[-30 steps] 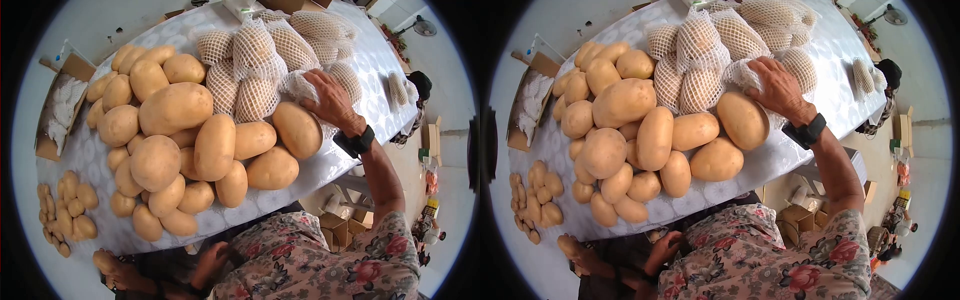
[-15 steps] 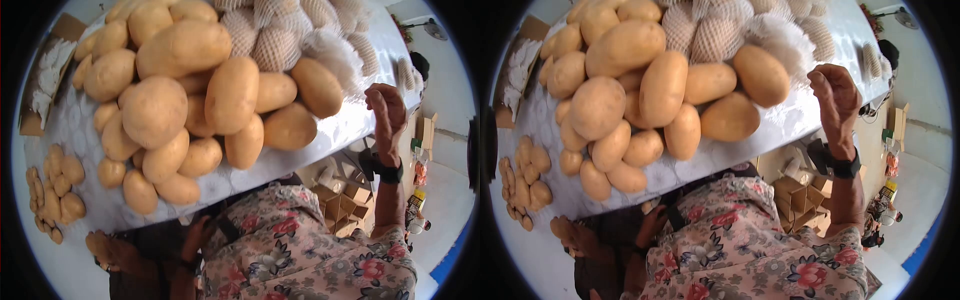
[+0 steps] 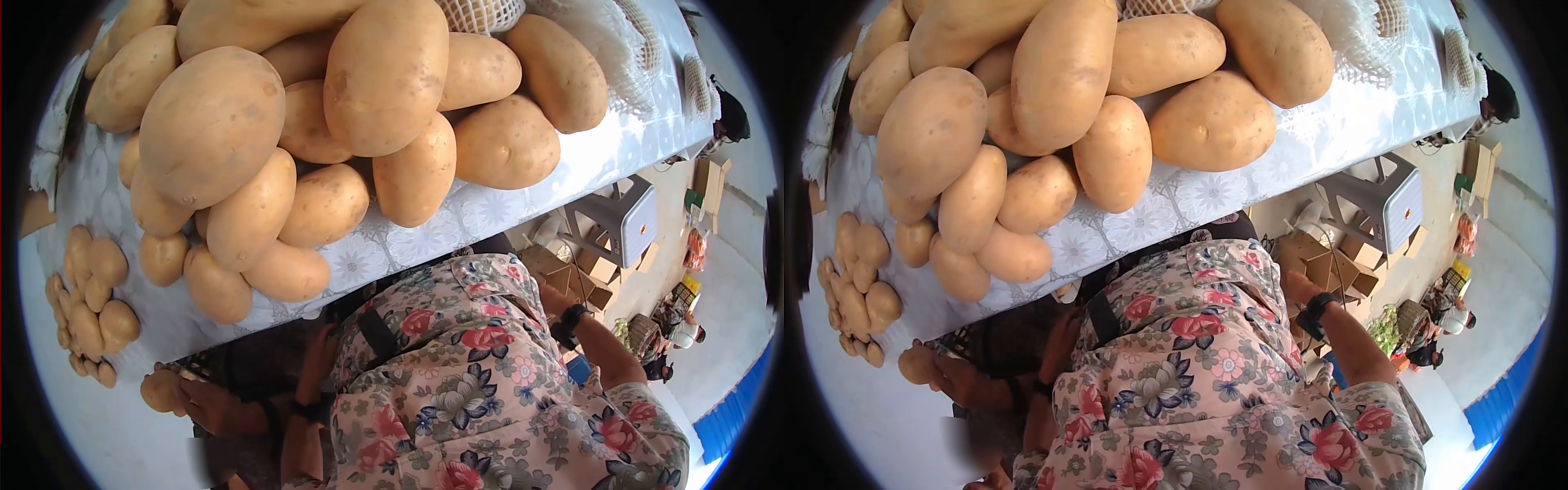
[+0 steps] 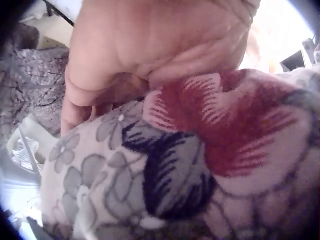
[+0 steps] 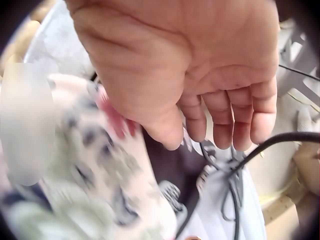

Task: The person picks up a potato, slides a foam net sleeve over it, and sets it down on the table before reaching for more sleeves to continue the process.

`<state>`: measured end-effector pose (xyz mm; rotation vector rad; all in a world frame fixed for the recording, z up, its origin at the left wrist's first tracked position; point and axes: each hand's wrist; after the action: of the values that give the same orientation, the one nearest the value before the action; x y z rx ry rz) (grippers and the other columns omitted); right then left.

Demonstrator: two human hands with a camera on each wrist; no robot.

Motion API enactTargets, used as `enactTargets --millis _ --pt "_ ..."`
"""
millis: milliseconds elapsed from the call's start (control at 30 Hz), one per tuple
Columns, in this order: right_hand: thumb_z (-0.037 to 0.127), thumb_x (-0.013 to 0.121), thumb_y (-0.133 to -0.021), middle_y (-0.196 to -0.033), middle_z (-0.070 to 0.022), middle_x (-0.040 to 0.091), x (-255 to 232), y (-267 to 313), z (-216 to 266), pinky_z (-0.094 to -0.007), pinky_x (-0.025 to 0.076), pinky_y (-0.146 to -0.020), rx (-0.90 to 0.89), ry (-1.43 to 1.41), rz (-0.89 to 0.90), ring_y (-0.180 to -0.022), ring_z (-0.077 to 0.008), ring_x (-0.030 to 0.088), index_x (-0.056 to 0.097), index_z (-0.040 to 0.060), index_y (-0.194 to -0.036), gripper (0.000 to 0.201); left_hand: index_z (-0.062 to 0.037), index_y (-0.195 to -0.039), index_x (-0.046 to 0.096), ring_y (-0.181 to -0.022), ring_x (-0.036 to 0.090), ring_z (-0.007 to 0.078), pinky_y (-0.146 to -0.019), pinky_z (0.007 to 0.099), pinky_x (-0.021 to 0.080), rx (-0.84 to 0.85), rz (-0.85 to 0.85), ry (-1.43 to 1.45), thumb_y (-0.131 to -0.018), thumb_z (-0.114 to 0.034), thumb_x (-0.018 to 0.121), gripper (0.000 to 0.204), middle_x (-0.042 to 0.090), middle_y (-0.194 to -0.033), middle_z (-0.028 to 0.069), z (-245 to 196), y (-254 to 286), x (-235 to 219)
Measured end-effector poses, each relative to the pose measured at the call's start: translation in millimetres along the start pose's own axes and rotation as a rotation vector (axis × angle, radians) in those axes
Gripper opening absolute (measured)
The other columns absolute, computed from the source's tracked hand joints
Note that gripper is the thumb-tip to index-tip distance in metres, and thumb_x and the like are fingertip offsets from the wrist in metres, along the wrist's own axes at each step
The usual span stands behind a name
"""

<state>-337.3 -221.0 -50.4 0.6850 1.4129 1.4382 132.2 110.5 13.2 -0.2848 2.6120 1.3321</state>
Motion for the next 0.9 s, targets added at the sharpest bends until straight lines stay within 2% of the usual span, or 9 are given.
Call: enactTargets --millis 67,133,200,400,500,600,700,800,900 --pt "0.02 0.058 -0.083 -0.099 -0.017 0.063 38.4 13.4 -15.5 -0.0353 0.048 -0.077 0.148 0.019 0.196 -0.089 -0.0302 0.062 0.06 0.0023 -0.104 0.028 0.0016 -0.119 0.049 -0.103 0.054 0.0256 -0.092 0.0316 0.038 -0.069 0.048 0.036 -0.091 -0.018 0.042 0.035 0.057 -0.111 0.0189 -4.8 4.9 -3.0" --pt "0.02 0.058 -0.083 -0.099 -0.0168 0.063 57.7 30.2 -20.3 -0.0353 0.048 -0.077 0.206 -0.059 0.226 -0.089 -0.03 0.062 0.06 0.0023 -0.104 0.027 0.0018 -0.119 0.049 -0.104 0.054 0.0249 -0.092 0.0312 0.038 -0.08 0.069 0.062 -0.091 -0.017 0.042 0.035 0.057 -0.111 0.0183 -0.1 11.2 -3.4" --pt "0.02 0.058 -0.083 -0.099 -0.0166 0.063 60.6 35.8 -19.9 -0.0352 0.048 -0.076 0.224 -0.122 0.197 -0.088 -0.0297 0.062 0.06 0.0022 -0.104 0.027 0.0021 -0.118 0.049 -0.102 0.054 0.0243 -0.091 0.0307 0.038 -0.029 0.055 0.08 -0.091 -0.017 0.042 0.034 0.058 -0.109 0.0173 10.4 15.7 -2.4" --pt "0.02 0.058 -0.083 -0.098 -0.0161 0.063 41.0 27.8 2.7 -0.0349 0.048 -0.076 0.203 -0.245 0.095 -0.088 -0.0289 0.061 0.06 0.0021 -0.103 0.027 0.0016 -0.116 0.052 -0.097 0.059 0.0274 -0.084 0.0348 0.043 -0.118 0.149 0.153 -0.089 -0.02 0.044 0.035 0.061 -0.102 0.0195 5.8 22.2 -5.9" --pt "0.02 0.058 -0.083 -0.097 -0.0159 0.063 28.1 27.6 12.6 -0.0348 0.048 -0.076 0.181 -0.278 0.067 -0.087 -0.0285 0.061 0.06 0.0021 -0.103 0.027 0.0013 -0.113 0.053 -0.092 0.059 0.0241 -0.082 0.0327 0.043 -0.162 0.136 0.117 -0.09 -0.02 0.045 0.033 0.062 -0.099 0.0169 0.3 27.7 -5.3" --pt "0.02 0.059 -0.083 -0.097 -0.0156 0.063 15.3 39.8 21.4 -0.0347 0.048 -0.075 0.171 -0.316 0.057 -0.087 -0.0281 0.061 0.06 0.002 -0.103 0.027 0.0011 -0.105 0.054 -0.092 0.053 0.0234 -0.081 0.0314 0.04 -0.119 0.171 0.087 -0.089 -0.012 0.044 0.023 0.054 -0.103 0.0146 -9.5 33.9 -3.1" --pt "0.021 0.059 -0.083 -0.096 -0.0154 0.063 -1.5 67.7 29.9 -0.0346 0.048 -0.075 0.161 -0.358 0.051 -0.086 -0.0277 0.061 0.06 0.002 -0.102 0.026 0.0011 -0.112 0.051 -0.099 0.051 0.0207 -0.085 0.0304 0.04 -0.248 0.208 0.244 -0.091 -0.011 0.042 0.026 0.053 -0.113 0.0119 1.5 42.8 8.3" --pt "0.021 0.059 -0.083 -0.095 -0.0151 0.063 -24.5 111.9 43.7 -0.0345 0.048 -0.075 0.16 -0.396 0.052 -0.086 -0.0273 0.061 0.06 0.0019 -0.102 0.026 -0.0006 -0.115 0.048 -0.087 0.056 0.0129 -0.077 0.0279 0.043 -0.239 0.172 0.531 -0.094 -0.023 0.042 0.03 0.063 -0.095 0.009 4.2 50.8 16.3" --pt "0.021 0.059 -0.084 -0.095 -0.0149 0.063 -52.8 155.2 61.1 -0.0343 0.048 -0.075 0.179 -0.421 0.06 -0.086 -0.0269 0.061 0.06 0.0018 -0.102 0.026 0.0 -0.119 0.045 -0.093 0.053 0.0133 -0.082 0.0272 0.041 -0.399 0.179 1.004 -0.094 -0.019 0.042 0.031 0.059 -0.103 0.0081 -1.1 62.1 21.1"
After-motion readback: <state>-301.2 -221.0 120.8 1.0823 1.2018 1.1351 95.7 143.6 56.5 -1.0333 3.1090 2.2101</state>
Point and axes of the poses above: each hand's wrist, its own y-axis away from the middle knuckle, its own x-axis out of the palm, z = x × y
